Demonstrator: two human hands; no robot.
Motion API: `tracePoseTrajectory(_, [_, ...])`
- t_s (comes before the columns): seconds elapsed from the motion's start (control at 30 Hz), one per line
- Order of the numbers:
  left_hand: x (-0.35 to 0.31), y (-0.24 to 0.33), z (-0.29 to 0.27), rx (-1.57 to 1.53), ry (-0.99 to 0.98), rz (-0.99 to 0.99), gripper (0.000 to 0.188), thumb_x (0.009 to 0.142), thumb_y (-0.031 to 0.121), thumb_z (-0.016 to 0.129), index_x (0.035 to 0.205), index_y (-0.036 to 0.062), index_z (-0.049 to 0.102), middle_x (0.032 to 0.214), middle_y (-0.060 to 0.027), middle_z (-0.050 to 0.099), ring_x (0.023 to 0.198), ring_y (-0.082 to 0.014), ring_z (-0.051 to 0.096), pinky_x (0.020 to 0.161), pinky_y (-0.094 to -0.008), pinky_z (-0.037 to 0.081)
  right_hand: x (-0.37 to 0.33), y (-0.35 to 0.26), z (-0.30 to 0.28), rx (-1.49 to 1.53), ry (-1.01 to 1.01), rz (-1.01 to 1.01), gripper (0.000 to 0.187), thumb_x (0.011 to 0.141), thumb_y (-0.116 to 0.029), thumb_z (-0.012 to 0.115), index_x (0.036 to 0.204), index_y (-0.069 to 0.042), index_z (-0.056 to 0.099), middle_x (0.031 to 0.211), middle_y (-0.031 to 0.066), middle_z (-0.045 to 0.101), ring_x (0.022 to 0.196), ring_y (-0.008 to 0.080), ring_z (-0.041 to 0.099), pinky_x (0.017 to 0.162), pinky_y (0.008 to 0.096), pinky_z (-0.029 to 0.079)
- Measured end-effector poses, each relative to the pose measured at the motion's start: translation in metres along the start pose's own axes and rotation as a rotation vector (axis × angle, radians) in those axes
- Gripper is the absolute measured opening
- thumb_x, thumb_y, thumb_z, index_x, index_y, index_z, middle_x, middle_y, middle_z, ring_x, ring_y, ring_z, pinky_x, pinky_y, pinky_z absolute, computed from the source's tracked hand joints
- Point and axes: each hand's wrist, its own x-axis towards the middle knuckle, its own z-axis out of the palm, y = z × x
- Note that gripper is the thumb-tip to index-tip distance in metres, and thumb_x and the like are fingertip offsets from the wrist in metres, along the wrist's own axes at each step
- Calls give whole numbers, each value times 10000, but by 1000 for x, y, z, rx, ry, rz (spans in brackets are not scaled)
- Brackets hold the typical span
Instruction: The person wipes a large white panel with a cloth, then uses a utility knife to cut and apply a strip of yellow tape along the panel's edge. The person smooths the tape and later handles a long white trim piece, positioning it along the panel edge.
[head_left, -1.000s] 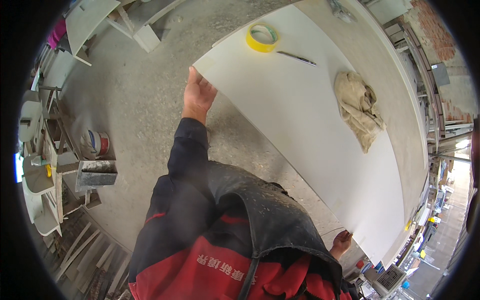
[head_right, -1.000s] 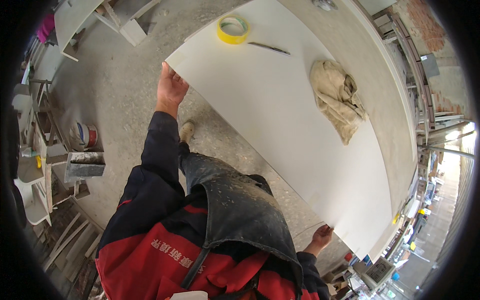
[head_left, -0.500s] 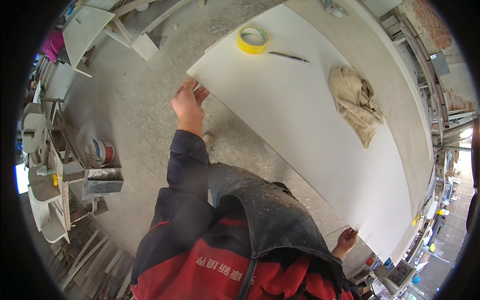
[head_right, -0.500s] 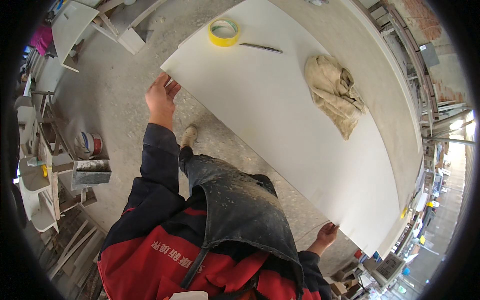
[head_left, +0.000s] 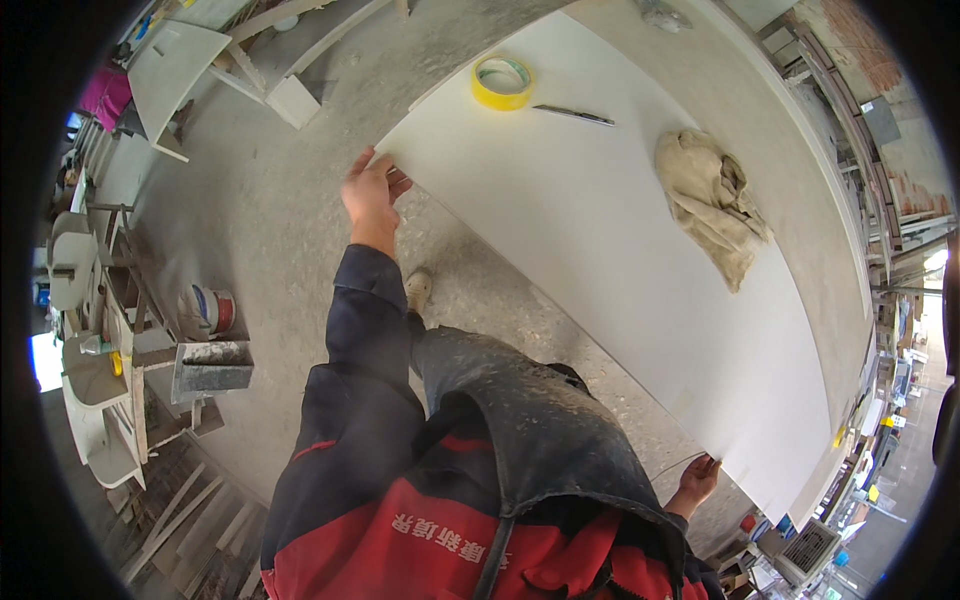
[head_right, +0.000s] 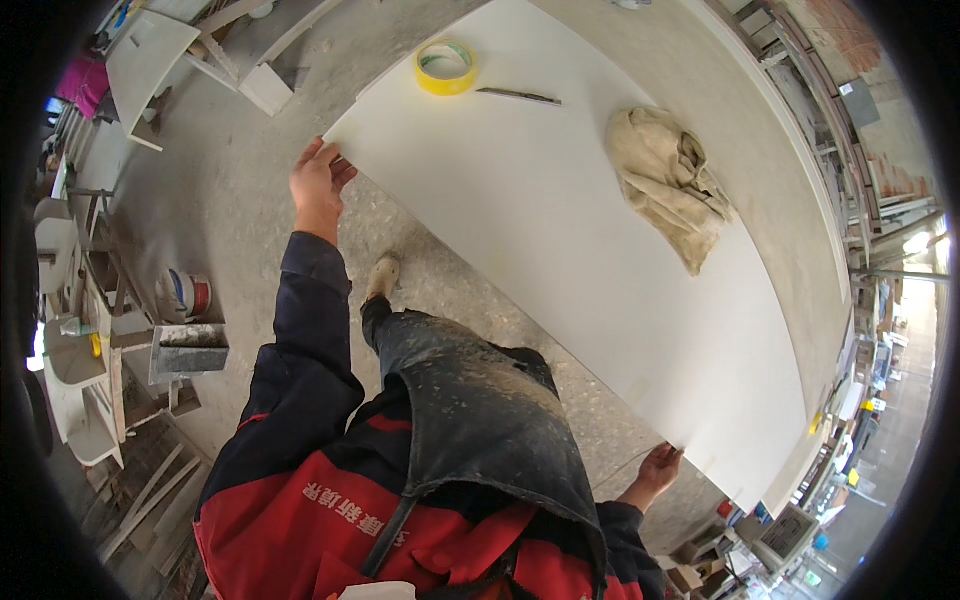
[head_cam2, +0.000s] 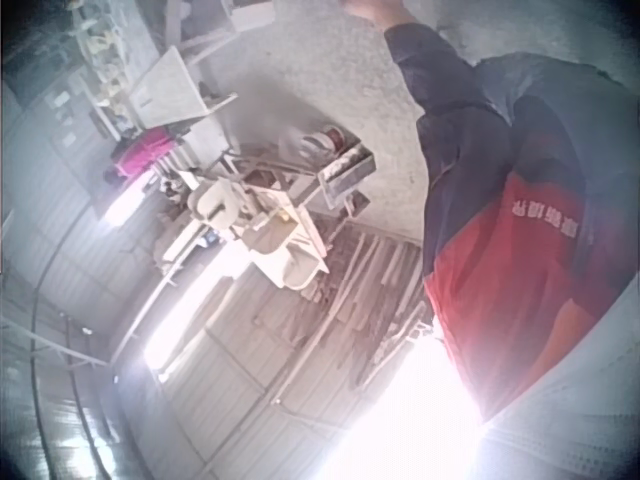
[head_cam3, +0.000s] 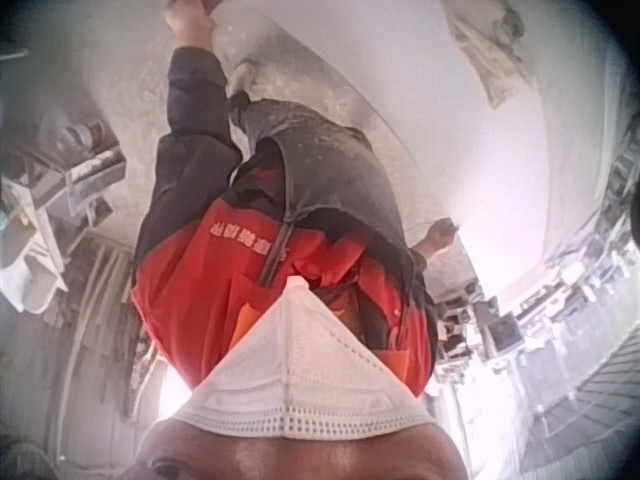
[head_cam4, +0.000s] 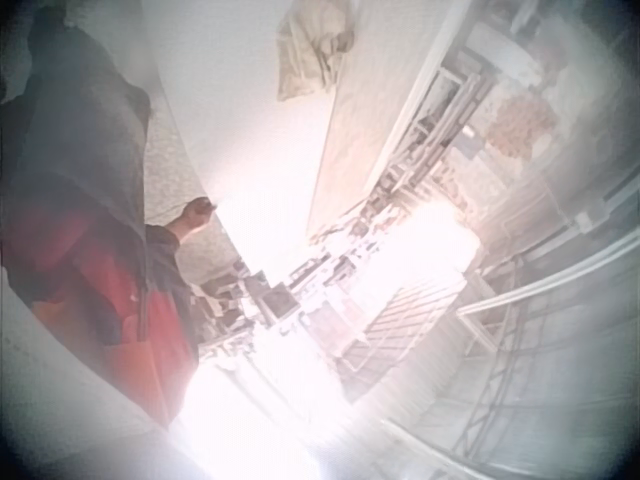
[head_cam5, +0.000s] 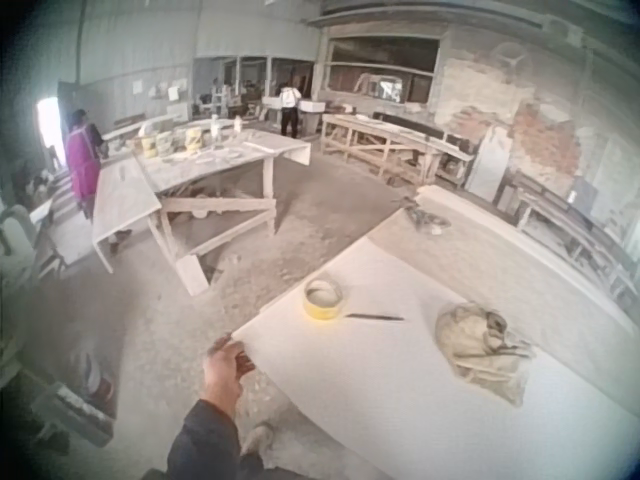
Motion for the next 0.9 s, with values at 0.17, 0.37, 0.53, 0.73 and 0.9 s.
tracePoseTrajectory(0.17, [12, 4, -6, 56, -61, 11, 457, 938, 16, 661, 1369, -18, 514, 993, -141, 711, 715, -247, 706, 581, -343, 596, 5, 2, -5, 13, -39, -20, 269, 1089, -217, 534, 1167, 3, 667, 1087, 128, 744, 937, 246, 719, 786, 341, 635])
tracePoseTrajectory(0.37, [11, 11, -8, 106, -103, 30, 452, 921, -21, 662, 1344, -1, 505, 1004, -167, 710, 685, -264, 708, 539, -344, 602, 5, 9, -8, 26, -63, -42, 258, 1076, -192, 556, 1207, 2, 665, 1120, 124, 738, 953, 223, 706, 804, 325, 625])
tracePoseTrajectory(0.53, [9, 7, -7, 112, -73, 50, 433, 925, -14, 655, 1333, -4, 509, 1019, -164, 705, 690, -265, 708, 532, -344, 598, -3, 12, -6, 70, -68, -19, 243, 1069, -176, 564, 1207, -7, 671, 1128, 113, 743, 971, 216, 709, 827, 326, 618])
tracePoseTrajectory(0.73, [19, 8, -14, 163, -141, 28, 387, 943, 55, 666, 1297, -36, 542, 984, -132, 690, 772, -248, 701, 606, -346, 610, 1, 10, -14, 74, -139, -9, 237, 1068, -175, 563, 1184, -6, 682, 1120, 105, 751, 986, 217, 713, 820, 329, 619])
tracePoseTrajectory(0.9, [4, -3, -19, 203, -221, -87, 272, 968, 123, 654, 1185, -39, 636, 963, -115, 689, 795, -237, 702, 672, -359, 616, 0, 12, -10, 71, -63, -23, 235, 1071, -166, 552, 1180, 1, 676, 1101, 109, 748, 973, 215, 712, 818, 332, 621])
